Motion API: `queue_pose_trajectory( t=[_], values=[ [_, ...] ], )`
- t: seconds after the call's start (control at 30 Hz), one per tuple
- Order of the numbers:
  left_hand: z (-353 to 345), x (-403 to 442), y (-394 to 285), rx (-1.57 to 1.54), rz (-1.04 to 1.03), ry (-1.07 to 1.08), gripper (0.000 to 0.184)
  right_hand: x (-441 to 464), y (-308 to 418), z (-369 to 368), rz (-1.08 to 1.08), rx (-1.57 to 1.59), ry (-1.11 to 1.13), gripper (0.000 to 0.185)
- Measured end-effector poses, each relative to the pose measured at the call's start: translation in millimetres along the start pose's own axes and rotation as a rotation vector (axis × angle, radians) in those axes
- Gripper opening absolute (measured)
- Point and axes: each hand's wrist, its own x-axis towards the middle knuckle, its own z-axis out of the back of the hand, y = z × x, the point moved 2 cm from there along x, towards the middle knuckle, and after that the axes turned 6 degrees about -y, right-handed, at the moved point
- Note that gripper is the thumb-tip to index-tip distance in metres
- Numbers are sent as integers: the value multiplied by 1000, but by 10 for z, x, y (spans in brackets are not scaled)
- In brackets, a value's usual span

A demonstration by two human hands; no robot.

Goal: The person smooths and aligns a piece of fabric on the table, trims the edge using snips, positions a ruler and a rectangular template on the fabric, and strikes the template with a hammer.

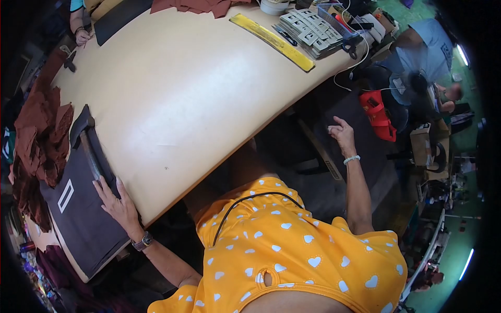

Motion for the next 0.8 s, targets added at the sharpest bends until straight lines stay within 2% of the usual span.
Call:
queue_pose_trajectory(
  t=[0.53, 0.63, 0.73, 0.8],
  values=[
    [47, -3, -73, -1, 5, -3, 58, 32, -31, -12, -21, 15, 5, 54],
    [42, -5, -65, 9, -2, -7, 57, 48, -61, -7, -9, 12, -24, 41],
    [51, 0, -77, -2, 3, -15, 56, 28, -7, 35, -1, -130, -141, 26],
    [93, -10, -100, 66, -70, -168, 54, 52, 15, 106, 121, -224, -246, 20]
  ],
)
